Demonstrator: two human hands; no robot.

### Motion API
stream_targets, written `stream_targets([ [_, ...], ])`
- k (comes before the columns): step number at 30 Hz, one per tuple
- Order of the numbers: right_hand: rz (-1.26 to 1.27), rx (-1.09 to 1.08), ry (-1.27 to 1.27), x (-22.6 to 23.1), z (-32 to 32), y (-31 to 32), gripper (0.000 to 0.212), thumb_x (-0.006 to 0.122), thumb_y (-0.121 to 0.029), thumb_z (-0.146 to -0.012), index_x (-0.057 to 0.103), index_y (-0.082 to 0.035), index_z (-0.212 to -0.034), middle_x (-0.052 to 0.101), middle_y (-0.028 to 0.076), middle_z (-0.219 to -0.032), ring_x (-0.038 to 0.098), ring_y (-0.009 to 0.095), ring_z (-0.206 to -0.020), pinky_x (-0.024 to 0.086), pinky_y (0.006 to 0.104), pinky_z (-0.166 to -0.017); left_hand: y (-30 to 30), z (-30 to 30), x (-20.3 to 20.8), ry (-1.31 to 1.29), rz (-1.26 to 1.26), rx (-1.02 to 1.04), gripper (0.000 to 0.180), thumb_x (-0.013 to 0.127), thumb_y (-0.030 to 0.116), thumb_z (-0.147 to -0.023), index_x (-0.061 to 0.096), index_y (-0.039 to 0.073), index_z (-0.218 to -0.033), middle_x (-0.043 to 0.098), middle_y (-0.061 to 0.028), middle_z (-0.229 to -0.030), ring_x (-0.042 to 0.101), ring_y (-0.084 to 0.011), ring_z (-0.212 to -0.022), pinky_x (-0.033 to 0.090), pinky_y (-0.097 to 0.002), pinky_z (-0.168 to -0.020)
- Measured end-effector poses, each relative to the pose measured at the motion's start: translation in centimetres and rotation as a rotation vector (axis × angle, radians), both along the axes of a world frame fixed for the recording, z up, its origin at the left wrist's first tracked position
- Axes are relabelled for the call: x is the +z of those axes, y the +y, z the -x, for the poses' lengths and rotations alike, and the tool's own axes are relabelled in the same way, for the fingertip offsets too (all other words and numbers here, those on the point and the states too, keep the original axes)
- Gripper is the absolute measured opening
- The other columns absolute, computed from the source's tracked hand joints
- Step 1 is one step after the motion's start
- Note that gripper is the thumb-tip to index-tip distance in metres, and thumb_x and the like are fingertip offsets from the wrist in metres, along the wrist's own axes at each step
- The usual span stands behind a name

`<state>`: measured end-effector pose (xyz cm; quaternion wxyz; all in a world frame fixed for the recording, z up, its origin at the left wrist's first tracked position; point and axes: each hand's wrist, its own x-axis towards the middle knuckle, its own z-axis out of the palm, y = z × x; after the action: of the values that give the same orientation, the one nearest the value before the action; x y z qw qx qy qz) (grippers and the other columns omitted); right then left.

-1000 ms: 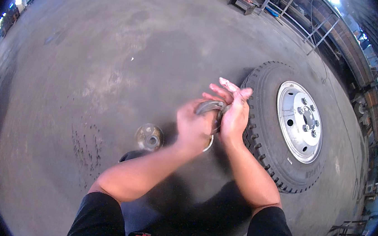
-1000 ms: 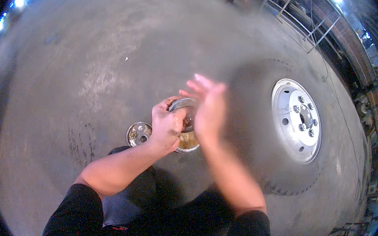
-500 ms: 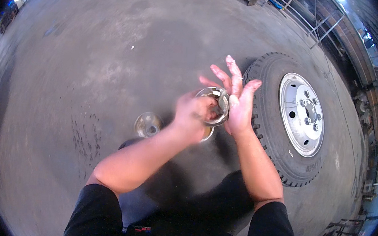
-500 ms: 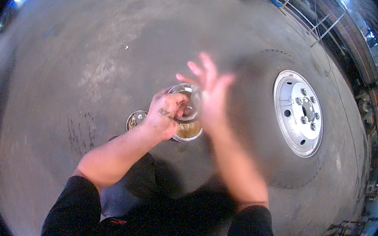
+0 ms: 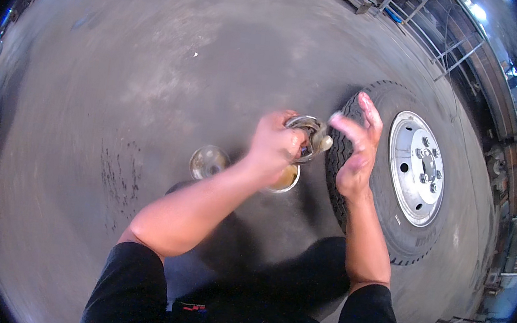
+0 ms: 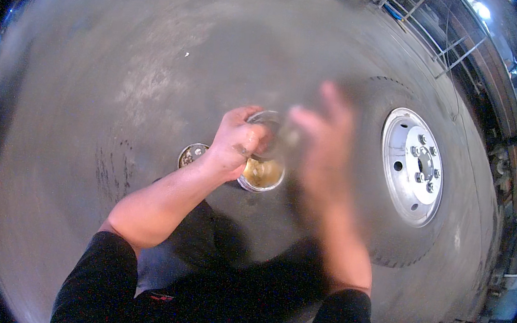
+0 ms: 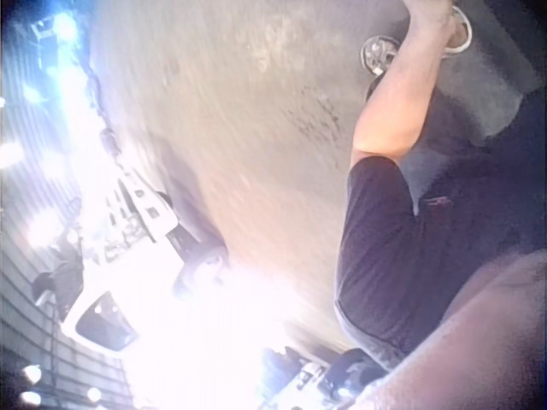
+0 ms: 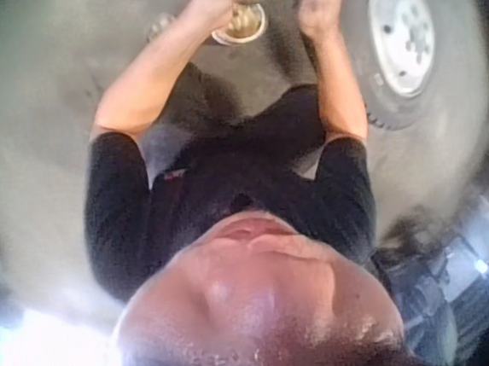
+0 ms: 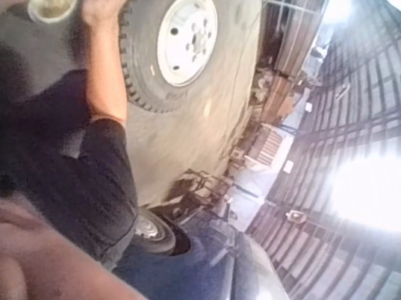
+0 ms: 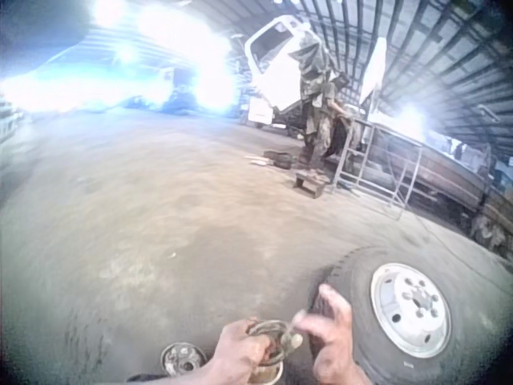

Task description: The person scoops grease from a container and applies it by hand to a wheel bearing, rotating the bearing to coat the inner and outer surfaces. The person repeats this process multiple times, ensuring the bearing is fully covered with grease.

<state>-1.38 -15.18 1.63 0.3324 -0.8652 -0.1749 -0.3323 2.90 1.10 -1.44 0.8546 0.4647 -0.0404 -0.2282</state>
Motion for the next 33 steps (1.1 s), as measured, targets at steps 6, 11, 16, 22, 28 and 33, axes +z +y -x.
stream_targets([
  [6,0.514,-0.034,-0.061,0.8,0.8,-0.5,0.065,0.028,-0.062,-0.095,0.071,-0.014,-0.084,0.042,0.017,-0.141,0.033,0.038,-0.133,0.014,0.0544,-0.112,-0.9,0.7,-0.7,0.023,0.078,-0.093,0.021,0.054,-0.001,-0.064,0.058,-0.005,-0.084,0.051,-0.0014,-0.068,0.047,-0.0106,-0.058,0.036,-0.0261,-0.051],
  [11,0.626,-0.052,-0.012,0.5,0.9,-0.3,0.073,0.026,-0.069,-0.092,0.072,-0.013,-0.078,0.036,0.016,-0.148,0.028,0.036,-0.138,0.012,0.0567,-0.112,-0.2,0.0,-1.3,-0.024,-0.076,-0.132,0.031,0.061,-0.002,-0.071,0.057,-0.010,-0.101,0.060,-0.0058,-0.079,0.058,-0.0136,-0.064,0.047,-0.0273,-0.054],
  [16,0.640,-0.057,0.156,-0.1,1.1,0.6,0.079,0.020,-0.070,-0.092,0.072,-0.011,-0.081,0.036,0.017,-0.147,0.025,0.037,-0.139,0.010,0.0559,-0.113,-0.1,-0.7,-1.9,-0.208,-0.166,-0.135,0.019,0.059,-0.002,-0.069,0.059,-0.006,-0.088,0.056,-0.0046,-0.071,0.055,-0.0126,-0.062,0.043,-0.0282,-0.050],
  [22,0.313,0.043,0.162,0.0,2.1,1.0,0.073,0.023,-0.062,-0.095,0.071,-0.008,-0.084,0.042,0.020,-0.140,0.030,0.039,-0.135,0.013,0.0547,-0.113,0.2,-0.4,-0.2,0.173,-0.109,-0.021,0.008,0.056,0.005,-0.073,0.060,0.000,-0.077,0.056,-0.0065,-0.068,0.053,-0.0160,-0.060,0.043,-0.0301,-0.054],
  [28,0.028,-0.005,0.050,-2.6,2.3,0.3,0.045,0.041,-0.038,-0.090,0.053,-0.007,-0.120,0.028,0.022,-0.149,0.027,0.037,-0.138,0.018,0.0491,-0.114,-0.1,-1.2,-0.3,0.635,0.230,-0.088,0.010,0.051,0.005,-0.073,0.048,0.009,-0.064,0.045,-0.0026,-0.062,0.044,-0.0161,-0.055,0.042,-0.0308,-0.058],
  [33,0.228,0.111,0.031,-3.7,2.4,-0.8,0.068,0.062,-0.017,-0.082,0.035,-0.012,-0.144,0.019,0.025,-0.153,0.021,0.041,-0.141,0.017,0.0529,-0.114,0.1,-0.5,0.2,0.726,0.298,-0.175,0.017,0.049,0.002,-0.072,0.043,0.013,-0.060,0.035,0.0022,-0.057,0.036,-0.0137,-0.051,0.040,-0.0308,-0.059],
])
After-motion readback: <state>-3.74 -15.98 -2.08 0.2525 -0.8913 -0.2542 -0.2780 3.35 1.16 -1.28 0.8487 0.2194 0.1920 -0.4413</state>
